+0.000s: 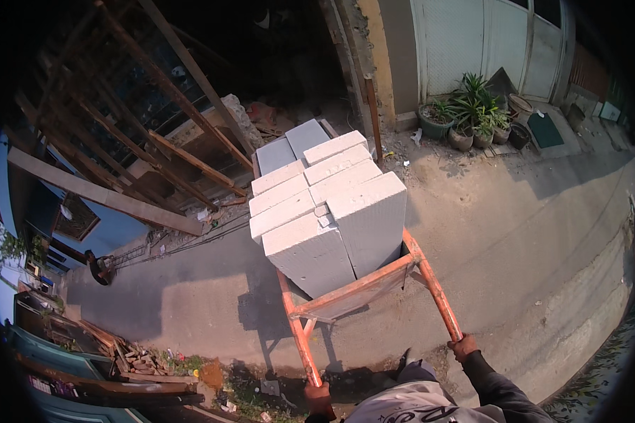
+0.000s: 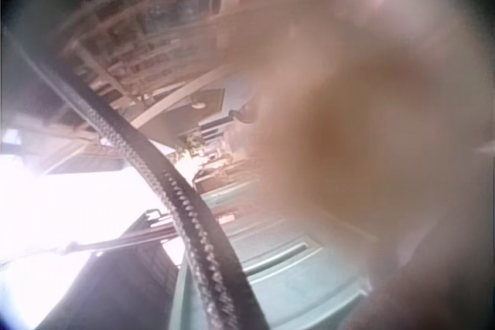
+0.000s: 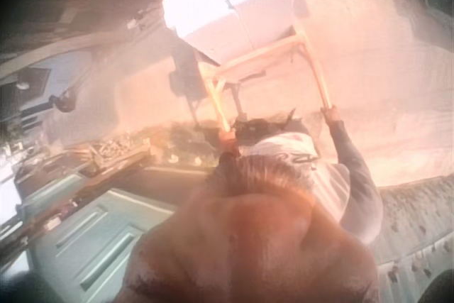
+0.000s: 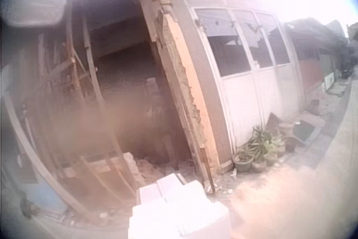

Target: The person picks up white concrete blocks from a stack and places them into a red wheelbarrow. They then push the loaded wheelbarrow along a narrow alleyway and into a construction area.

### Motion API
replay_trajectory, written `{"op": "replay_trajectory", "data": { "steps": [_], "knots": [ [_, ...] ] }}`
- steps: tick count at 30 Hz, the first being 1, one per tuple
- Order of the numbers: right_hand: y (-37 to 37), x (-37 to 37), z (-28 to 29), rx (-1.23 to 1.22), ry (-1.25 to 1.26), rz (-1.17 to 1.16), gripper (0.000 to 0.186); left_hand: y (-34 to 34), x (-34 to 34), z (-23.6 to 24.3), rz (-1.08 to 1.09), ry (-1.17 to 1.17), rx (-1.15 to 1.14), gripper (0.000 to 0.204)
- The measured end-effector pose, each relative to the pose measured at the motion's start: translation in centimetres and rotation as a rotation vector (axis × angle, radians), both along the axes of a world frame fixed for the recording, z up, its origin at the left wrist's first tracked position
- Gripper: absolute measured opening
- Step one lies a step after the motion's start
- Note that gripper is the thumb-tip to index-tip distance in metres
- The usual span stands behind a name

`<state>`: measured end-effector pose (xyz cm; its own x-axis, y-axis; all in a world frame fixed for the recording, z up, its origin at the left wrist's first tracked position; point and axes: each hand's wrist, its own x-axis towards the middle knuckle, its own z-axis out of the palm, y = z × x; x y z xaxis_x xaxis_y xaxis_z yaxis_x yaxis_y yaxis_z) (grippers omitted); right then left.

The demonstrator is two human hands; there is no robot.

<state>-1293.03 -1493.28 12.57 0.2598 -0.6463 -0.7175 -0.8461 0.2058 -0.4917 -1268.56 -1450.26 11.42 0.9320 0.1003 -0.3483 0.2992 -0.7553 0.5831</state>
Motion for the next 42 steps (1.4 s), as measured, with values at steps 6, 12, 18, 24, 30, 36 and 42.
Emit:
{"op": "replay_trajectory", "data": {
  "steps": [6, 12, 18, 24, 30, 36, 42],
  "knots": [
    [-0.2, -0.7, 0.4, -0.140, 0.015, 0.141, 0.055, 2.6, 0.3, -4.8, -0.035, -0.061, -0.106, 0.023],
    [-0.1, 0.0, 2.4, -0.153, 0.040, 0.160, 0.049, 3.6, 0.6, -6.2, 0.001, -0.118, -0.071, 0.021],
    [-0.4, -1.4, 2.8, -0.149, -0.042, 0.207, 0.048, -0.2, -0.4, -0.3, -0.013, 0.014, 0.176, 0.028],
    [-0.4, -1.6, 2.2, -0.138, -0.207, 0.209, 0.048, -0.2, -0.3, 0.8, 0.035, 0.048, 0.120, 0.028],
    [0.1, -0.1, 2.9, -0.195, 0.086, 0.216, 0.044, 1.4, 0.4, -1.4, -0.027, 0.088, -0.013, 0.030],
    [0.5, 1.2, 3.5, -0.273, 0.184, 0.216, 0.043, 1.9, -0.1, -2.8, 0.016, 0.094, -0.083, 0.034],
    [0.5, 1.2, 2.6, -0.306, 0.206, 0.220, 0.043, 1.8, -0.5, -3.1, -0.090, -0.031, 0.018, 0.035]
  ]
}}
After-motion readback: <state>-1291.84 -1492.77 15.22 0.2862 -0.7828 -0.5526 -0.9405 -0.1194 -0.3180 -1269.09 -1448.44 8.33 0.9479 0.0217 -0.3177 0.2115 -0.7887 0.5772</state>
